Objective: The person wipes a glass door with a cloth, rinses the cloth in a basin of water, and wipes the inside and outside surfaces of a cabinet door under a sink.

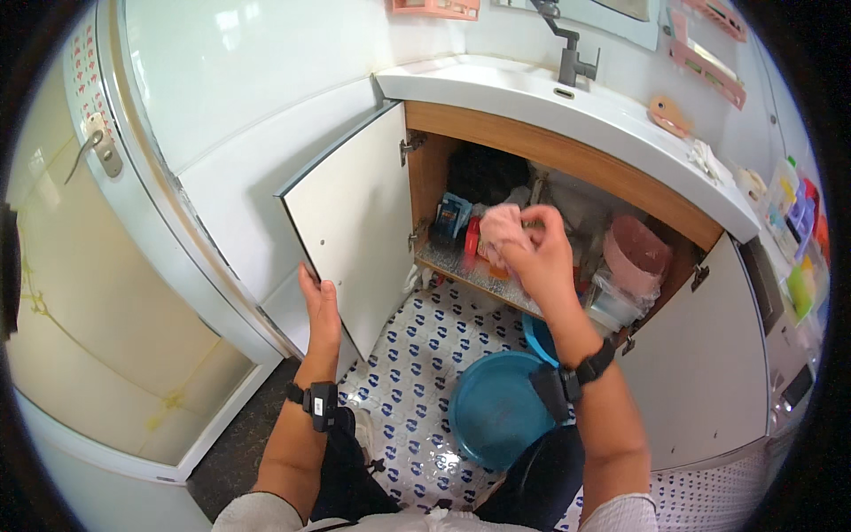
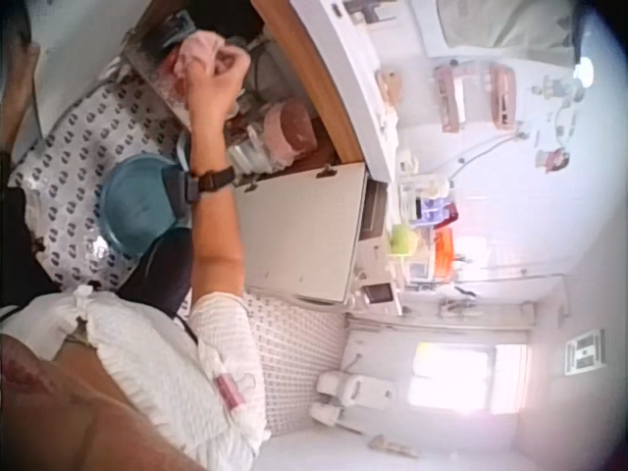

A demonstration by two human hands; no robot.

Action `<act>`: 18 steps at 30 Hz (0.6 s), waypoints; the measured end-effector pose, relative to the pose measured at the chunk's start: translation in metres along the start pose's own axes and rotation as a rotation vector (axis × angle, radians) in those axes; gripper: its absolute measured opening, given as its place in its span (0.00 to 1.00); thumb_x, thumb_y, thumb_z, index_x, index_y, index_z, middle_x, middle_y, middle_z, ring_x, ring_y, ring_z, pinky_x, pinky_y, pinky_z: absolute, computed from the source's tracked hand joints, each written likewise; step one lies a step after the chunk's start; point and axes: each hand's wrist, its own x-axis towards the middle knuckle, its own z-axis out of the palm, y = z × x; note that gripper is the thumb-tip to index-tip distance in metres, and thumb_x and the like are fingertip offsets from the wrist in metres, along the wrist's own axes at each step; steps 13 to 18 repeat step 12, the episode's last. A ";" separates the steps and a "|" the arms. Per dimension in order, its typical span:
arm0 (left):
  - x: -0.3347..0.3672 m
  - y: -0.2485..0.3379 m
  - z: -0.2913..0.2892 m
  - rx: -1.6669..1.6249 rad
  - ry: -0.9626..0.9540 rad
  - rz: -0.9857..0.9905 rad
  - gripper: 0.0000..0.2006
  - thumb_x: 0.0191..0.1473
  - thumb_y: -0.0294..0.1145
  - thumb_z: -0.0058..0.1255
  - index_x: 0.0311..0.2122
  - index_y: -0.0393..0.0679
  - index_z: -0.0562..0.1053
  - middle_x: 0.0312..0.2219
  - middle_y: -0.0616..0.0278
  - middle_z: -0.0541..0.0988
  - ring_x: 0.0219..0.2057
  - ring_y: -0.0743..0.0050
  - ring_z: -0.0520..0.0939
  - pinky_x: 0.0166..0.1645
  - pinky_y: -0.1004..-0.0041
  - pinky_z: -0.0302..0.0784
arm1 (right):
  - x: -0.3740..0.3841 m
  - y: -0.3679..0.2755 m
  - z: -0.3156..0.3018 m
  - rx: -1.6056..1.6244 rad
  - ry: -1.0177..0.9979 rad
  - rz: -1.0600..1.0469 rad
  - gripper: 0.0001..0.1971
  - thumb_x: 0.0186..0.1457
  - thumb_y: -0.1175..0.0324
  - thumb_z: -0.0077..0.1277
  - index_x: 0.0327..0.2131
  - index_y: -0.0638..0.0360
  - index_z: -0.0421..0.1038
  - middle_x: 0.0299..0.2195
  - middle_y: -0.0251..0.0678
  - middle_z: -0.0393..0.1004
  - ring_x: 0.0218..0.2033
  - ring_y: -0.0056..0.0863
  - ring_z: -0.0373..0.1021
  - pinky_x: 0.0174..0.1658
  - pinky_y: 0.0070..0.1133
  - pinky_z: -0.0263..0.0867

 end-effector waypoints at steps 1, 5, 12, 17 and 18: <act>0.000 0.001 0.002 0.049 -0.003 0.057 0.32 0.58 0.36 0.45 0.60 0.32 0.47 0.55 0.46 0.59 0.57 0.60 0.61 0.61 0.67 0.53 | 0.018 -0.004 0.007 0.000 -0.005 -0.110 0.19 0.45 0.76 0.51 0.44 0.62 0.63 0.27 0.36 0.73 0.27 0.18 0.69 0.29 0.17 0.65; 0.007 0.004 0.006 0.298 0.186 -0.013 0.32 0.57 0.34 0.47 0.60 0.32 0.48 0.55 0.45 0.59 0.56 0.57 0.62 0.60 0.64 0.55 | 0.091 -0.024 0.055 -0.189 0.049 -0.507 0.15 0.46 0.77 0.51 0.41 0.59 0.70 0.29 0.38 0.74 0.32 0.21 0.70 0.37 0.18 0.65; 0.023 0.002 0.009 0.150 0.269 -0.033 0.32 0.56 0.34 0.47 0.60 0.34 0.49 0.54 0.48 0.60 0.56 0.59 0.61 0.60 0.64 0.53 | 0.225 -0.041 0.151 -0.389 0.111 -0.788 0.18 0.53 0.71 0.47 0.49 0.56 0.68 0.44 0.48 0.72 0.46 0.37 0.70 0.47 0.26 0.65; 0.023 0.002 0.009 0.150 0.269 -0.033 0.32 0.56 0.34 0.47 0.60 0.34 0.49 0.54 0.48 0.60 0.56 0.59 0.61 0.60 0.64 0.53 | 0.225 -0.041 0.151 -0.389 0.111 -0.788 0.18 0.53 0.71 0.47 0.49 0.56 0.68 0.44 0.48 0.72 0.46 0.37 0.70 0.47 0.26 0.65; 0.023 0.002 0.009 0.150 0.269 -0.033 0.32 0.56 0.34 0.47 0.60 0.34 0.49 0.54 0.48 0.60 0.56 0.59 0.61 0.60 0.64 0.53 | 0.225 -0.041 0.151 -0.389 0.111 -0.788 0.18 0.53 0.71 0.47 0.49 0.56 0.68 0.44 0.48 0.72 0.46 0.37 0.70 0.47 0.26 0.65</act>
